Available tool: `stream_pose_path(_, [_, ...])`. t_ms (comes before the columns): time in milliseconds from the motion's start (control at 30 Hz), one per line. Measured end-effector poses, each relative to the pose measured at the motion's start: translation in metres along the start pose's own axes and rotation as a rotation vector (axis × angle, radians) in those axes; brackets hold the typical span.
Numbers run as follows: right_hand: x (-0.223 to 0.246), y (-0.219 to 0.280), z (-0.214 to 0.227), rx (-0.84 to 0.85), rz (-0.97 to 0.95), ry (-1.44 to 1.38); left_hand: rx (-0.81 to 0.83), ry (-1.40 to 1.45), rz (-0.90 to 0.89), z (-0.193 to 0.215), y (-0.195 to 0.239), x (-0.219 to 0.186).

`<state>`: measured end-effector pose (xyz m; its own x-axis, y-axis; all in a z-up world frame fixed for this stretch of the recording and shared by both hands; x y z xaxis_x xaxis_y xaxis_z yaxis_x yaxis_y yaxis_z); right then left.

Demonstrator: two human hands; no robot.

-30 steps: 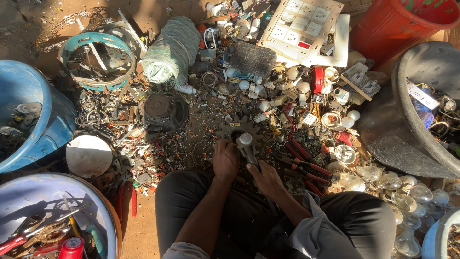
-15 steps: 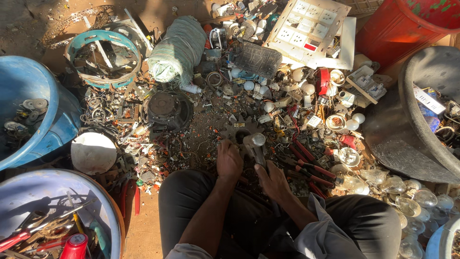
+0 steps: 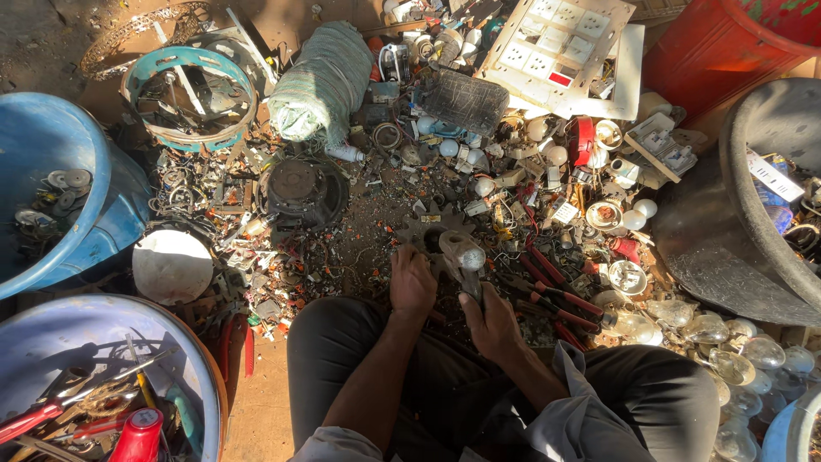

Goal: The person sits on the ground in a cluttered outdoor area and uses a hammer and pliers to dismantle a small electronic component. They repeatedly strike the component with the hammer to break it apart and use pliers to pull out internal wires and parts.

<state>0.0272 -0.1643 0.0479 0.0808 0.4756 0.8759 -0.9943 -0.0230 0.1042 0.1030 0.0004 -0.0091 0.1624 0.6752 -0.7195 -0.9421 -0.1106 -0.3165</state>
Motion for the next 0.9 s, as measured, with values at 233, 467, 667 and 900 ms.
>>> stream_pose_path(233, [-0.018, -0.01, -0.001, 0.079, -0.294, 0.073, -0.018, 0.015, -0.023, -0.009, 0.0, 0.011])
stream_pose_path(467, [-0.009, -0.012, -0.005, 0.068, -0.109, 0.035, -0.007, 0.01, 0.018, -0.012, -0.001, 0.016])
stream_pose_path(667, [-0.004, -0.023, -0.002, 0.097, -0.176, 0.18, 0.016, 0.013, 0.004, -0.005, -0.005, 0.009])
stream_pose_path(900, [0.004, -0.011, -0.004, 0.028, 0.081, 0.114, -0.018, 0.012, -0.011, -0.011, 0.003, 0.016])
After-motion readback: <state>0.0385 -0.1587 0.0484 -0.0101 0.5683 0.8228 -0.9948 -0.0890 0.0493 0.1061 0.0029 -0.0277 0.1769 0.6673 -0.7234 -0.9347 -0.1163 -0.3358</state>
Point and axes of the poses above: each hand's wrist, its own y-axis away from the middle knuckle, its own z-axis out of the back of the hand, x = y × z, the point moved 7 cm from there along -y, towards the middle knuckle, and after that the axes turned 5 degrees about -x, right-handed, at the moved point
